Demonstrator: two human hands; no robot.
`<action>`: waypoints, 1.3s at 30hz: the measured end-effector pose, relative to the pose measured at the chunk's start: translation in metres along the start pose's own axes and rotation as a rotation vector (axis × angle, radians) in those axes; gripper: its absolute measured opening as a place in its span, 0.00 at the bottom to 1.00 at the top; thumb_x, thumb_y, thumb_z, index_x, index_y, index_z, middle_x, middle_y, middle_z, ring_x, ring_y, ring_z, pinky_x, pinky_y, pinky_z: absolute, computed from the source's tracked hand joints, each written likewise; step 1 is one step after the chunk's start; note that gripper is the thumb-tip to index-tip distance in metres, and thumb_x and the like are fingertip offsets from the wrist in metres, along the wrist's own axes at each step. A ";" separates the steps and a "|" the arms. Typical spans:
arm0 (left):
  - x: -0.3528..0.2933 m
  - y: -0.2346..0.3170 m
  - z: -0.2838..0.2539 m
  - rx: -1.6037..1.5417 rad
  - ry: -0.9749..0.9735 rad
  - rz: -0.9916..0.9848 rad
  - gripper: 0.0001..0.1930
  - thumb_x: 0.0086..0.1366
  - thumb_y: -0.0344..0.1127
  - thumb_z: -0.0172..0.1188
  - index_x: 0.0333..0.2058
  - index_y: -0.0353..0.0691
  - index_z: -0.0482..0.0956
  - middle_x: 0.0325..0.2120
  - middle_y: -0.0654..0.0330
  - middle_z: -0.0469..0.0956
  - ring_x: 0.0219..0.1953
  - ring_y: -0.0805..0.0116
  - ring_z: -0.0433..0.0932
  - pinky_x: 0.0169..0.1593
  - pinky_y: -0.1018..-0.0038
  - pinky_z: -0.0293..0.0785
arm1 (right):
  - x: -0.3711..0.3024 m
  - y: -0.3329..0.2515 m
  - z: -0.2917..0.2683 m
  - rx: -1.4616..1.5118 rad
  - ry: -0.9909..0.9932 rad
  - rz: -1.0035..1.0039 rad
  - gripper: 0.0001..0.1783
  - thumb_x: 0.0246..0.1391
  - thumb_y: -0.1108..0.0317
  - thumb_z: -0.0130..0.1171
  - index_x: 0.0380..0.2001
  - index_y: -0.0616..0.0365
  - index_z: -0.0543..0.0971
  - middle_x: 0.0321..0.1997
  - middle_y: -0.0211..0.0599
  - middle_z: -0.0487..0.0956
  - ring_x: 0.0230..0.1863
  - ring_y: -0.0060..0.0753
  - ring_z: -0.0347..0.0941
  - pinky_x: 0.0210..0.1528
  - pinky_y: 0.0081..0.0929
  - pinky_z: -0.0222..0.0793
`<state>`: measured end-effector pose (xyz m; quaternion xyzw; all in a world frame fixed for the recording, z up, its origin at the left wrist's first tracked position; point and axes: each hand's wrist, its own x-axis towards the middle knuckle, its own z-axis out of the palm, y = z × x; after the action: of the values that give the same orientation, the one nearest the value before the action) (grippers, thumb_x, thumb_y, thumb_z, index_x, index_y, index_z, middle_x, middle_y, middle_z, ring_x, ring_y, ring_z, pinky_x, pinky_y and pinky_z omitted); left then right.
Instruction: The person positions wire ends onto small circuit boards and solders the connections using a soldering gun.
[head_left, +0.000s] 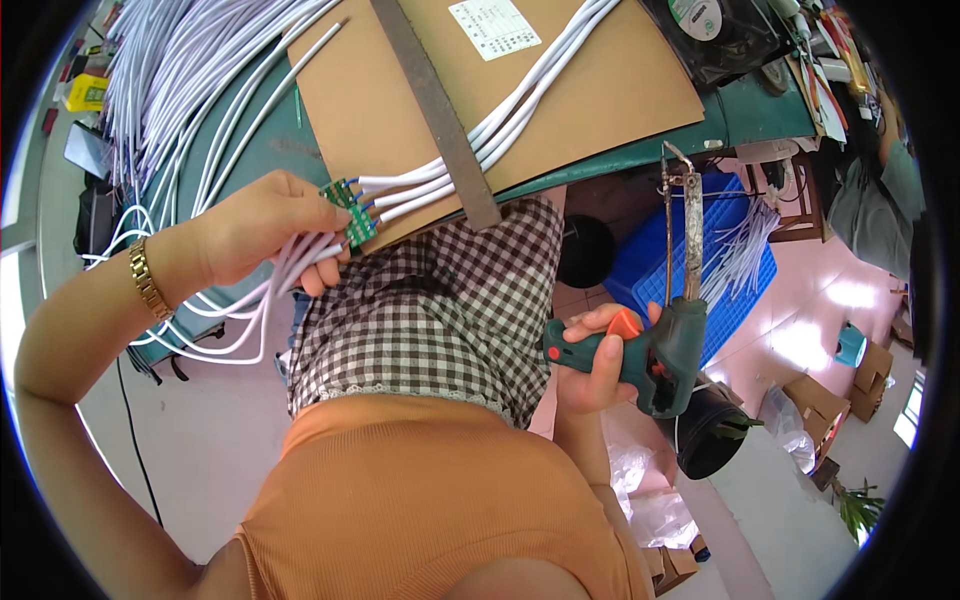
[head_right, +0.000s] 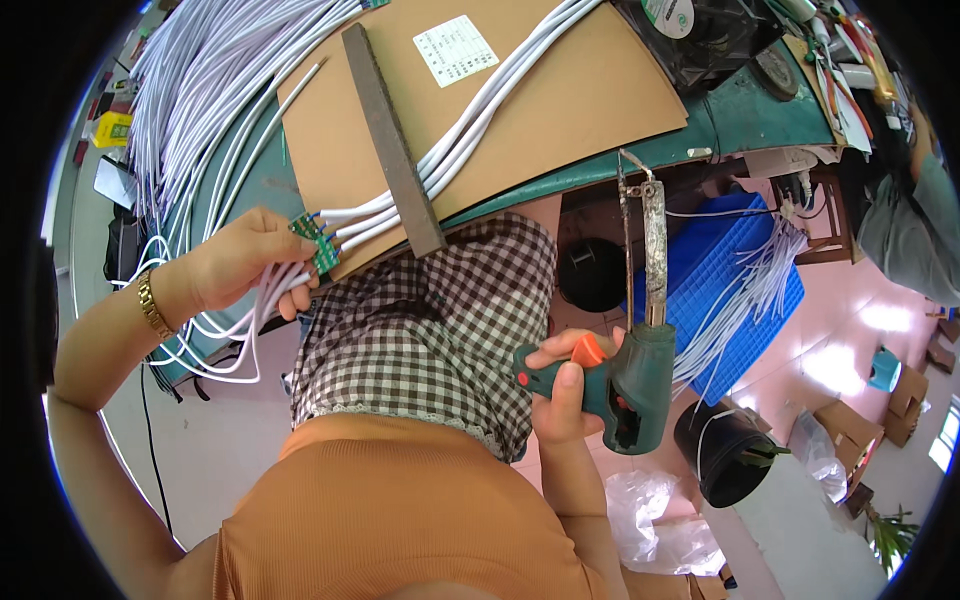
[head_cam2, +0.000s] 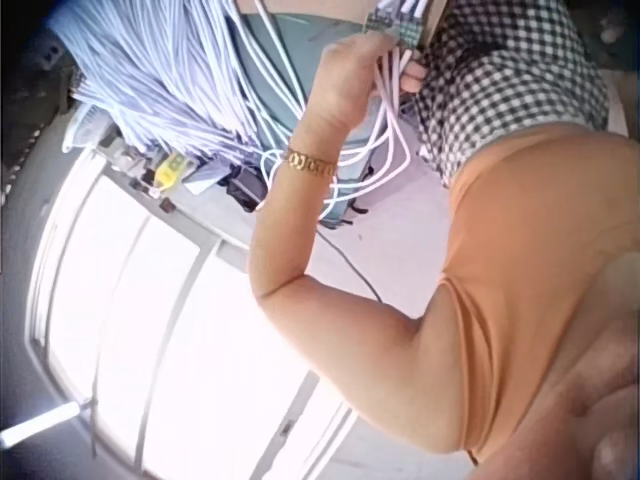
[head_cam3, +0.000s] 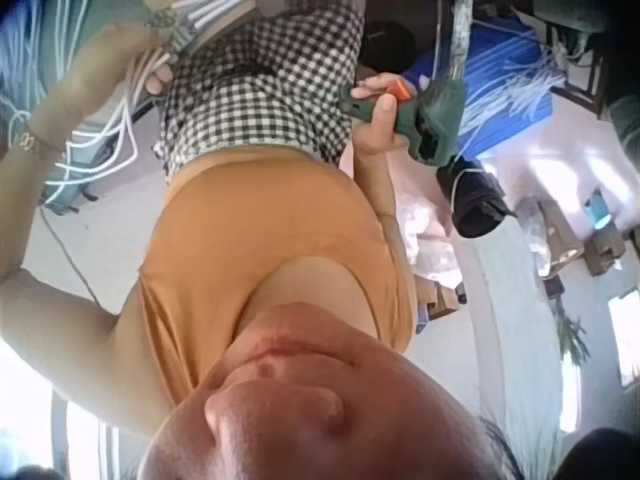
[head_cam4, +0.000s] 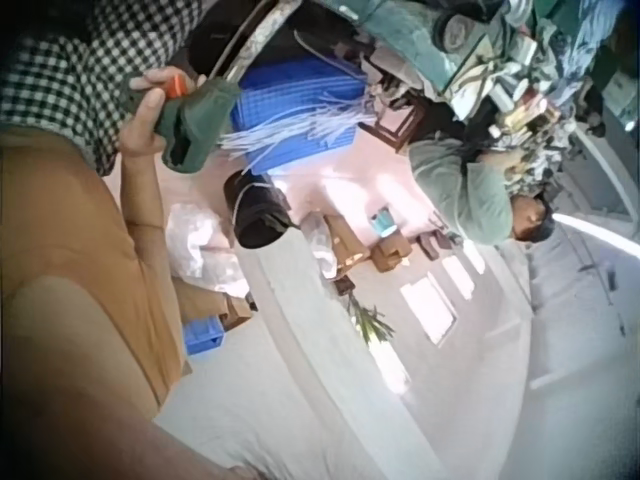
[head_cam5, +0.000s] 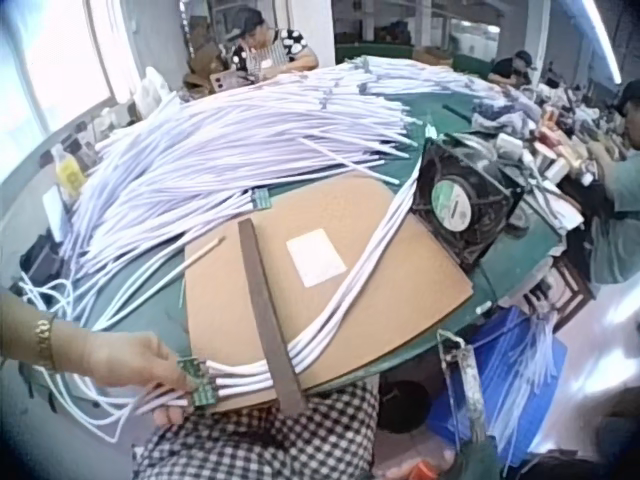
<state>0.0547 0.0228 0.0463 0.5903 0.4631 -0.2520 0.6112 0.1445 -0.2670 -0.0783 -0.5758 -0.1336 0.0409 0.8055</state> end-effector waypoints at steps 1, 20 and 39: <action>-0.002 0.001 -0.001 -0.040 -0.064 0.000 0.14 0.62 0.34 0.52 0.26 0.26 0.76 0.18 0.50 0.78 0.16 0.65 0.78 0.21 0.78 0.75 | -0.001 0.000 -0.001 -0.001 0.003 0.024 0.32 0.49 0.69 0.47 0.58 0.64 0.54 0.28 0.48 0.71 0.19 0.30 0.67 0.22 0.27 0.70; -0.005 -0.024 0.005 -0.258 -0.048 0.422 0.08 0.63 0.33 0.58 0.35 0.34 0.75 0.24 0.61 0.78 0.22 0.80 0.73 0.26 0.86 0.71 | -0.001 -0.001 0.011 0.000 -0.066 0.087 0.31 0.51 0.70 0.46 0.58 0.66 0.53 0.29 0.48 0.71 0.21 0.30 0.68 0.24 0.25 0.71; 0.046 -0.002 0.012 -0.138 -0.577 0.782 0.09 0.63 0.29 0.56 0.41 0.31 0.76 0.30 0.59 0.79 0.25 0.76 0.78 0.29 0.81 0.73 | 0.000 -0.011 0.043 0.131 -0.220 0.067 0.29 0.54 0.70 0.49 0.58 0.62 0.55 0.32 0.48 0.73 0.23 0.28 0.69 0.30 0.27 0.72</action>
<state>0.0766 0.0222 0.0042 0.5843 0.0343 -0.1255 0.8010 0.1325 -0.2311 -0.0546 -0.5182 -0.1988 0.1391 0.8202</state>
